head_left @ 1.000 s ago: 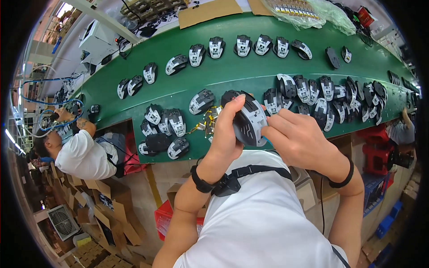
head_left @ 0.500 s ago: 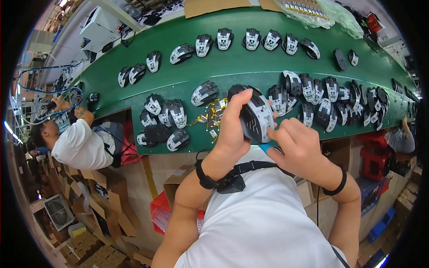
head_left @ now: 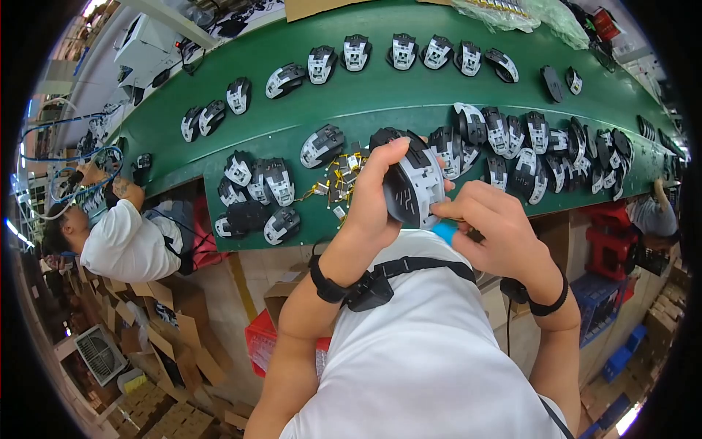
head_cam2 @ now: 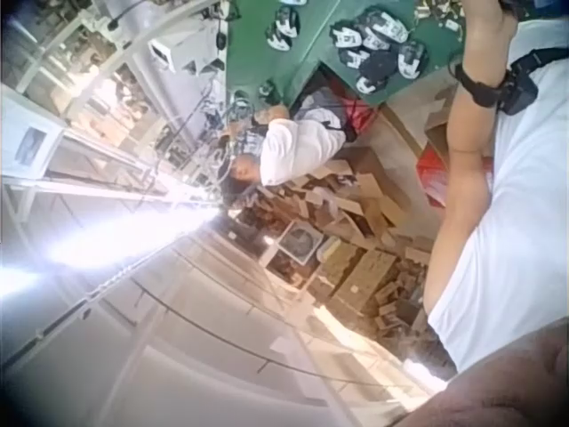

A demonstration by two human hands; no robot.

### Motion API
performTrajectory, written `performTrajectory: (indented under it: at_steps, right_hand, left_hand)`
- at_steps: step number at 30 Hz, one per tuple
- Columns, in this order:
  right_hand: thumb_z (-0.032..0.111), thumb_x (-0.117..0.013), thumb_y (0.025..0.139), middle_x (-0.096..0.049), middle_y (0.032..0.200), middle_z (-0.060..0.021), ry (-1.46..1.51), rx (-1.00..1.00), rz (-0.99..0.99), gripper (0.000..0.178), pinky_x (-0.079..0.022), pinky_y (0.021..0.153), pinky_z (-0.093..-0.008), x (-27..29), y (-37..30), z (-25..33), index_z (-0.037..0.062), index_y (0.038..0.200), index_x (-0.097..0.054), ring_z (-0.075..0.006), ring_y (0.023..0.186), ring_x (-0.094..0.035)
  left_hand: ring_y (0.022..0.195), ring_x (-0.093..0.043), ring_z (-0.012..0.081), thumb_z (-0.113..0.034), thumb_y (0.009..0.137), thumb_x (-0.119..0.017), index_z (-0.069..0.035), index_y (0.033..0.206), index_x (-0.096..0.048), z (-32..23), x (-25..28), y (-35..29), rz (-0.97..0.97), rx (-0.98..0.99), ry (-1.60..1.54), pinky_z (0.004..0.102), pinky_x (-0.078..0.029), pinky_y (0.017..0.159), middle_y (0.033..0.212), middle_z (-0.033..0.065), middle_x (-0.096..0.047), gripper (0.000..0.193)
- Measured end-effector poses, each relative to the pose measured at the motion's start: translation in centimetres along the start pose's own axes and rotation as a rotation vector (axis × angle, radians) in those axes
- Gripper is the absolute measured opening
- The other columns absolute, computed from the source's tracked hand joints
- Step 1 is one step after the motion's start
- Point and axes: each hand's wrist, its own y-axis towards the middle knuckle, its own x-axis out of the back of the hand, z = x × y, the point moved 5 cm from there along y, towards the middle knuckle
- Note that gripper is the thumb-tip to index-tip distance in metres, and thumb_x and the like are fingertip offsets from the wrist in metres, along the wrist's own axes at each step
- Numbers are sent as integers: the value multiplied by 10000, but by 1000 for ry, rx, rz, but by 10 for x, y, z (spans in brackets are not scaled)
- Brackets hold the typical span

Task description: Assembling the internal and external components of computer mice on a production line.

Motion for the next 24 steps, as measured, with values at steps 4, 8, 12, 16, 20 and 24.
performTrajectory:
  at_steps: [4, 8, 12, 16, 20, 24]
  right_hand:
    - [-72, -619, 641, -543, 753, -102, 66, 34, 8, 249, -489, 661, -373, 6, 9, 0, 39, 865, -620, -293, 702, -572]
    - [-78, -608, 642, -531, 744, -100, 38, 64, 11, 246, -471, 619, -368, 7, 15, 5, 39, 858, -617, -286, 675, -551]
    - [-92, -578, 606, -501, 724, -91, -106, 36, -60, 266, -431, 557, -354, 5, 20, 11, 29, 841, -604, -266, 633, -508]
    - [-101, -561, 585, -484, 731, -88, -163, 113, -71, 291, -407, 531, -350, 3, 18, 12, 20, 848, -591, -258, 619, -484]
    - [-90, -586, 578, -479, 741, -81, -232, 186, -57, 294, -404, 528, -342, 1, 15, 9, 20, 851, -591, -251, 621, -483]
    - [-17, -611, 616, -530, 794, -91, -347, 239, -89, 200, -429, 515, -313, -1, 15, 10, 3, 814, -594, -216, 638, -515]
  left_hand:
    - [830, -664, 283, -386, 893, -520, -40, 1046, -540, -11, -9, 1, 69, -19, 22, 384, -557, 668, 947, 149, -636, 378]
    - [869, -655, 327, -385, 878, -484, -5, 1131, -547, -15, -7, -4, -20, -20, 95, 407, -538, 773, 983, 190, -644, 461]
    - [857, -653, 275, -393, 879, -490, -13, 1113, -563, -17, -7, -2, -21, -45, 93, 378, -532, 750, 977, 175, -649, 453]
    - [833, -647, 228, -396, 885, -490, -13, 1107, -572, -15, -6, -3, -44, -65, 130, 352, -525, 736, 966, 160, -656, 450]
    - [832, -646, 232, -390, 891, -485, -3, 1083, -581, -12, -3, -2, -50, -57, 104, 347, -524, 744, 951, 160, -659, 442]
    - [826, -651, 253, -380, 897, -476, 7, 1041, -594, -16, -2, 1, -51, -88, 69, 360, -526, 765, 930, 173, -662, 429]
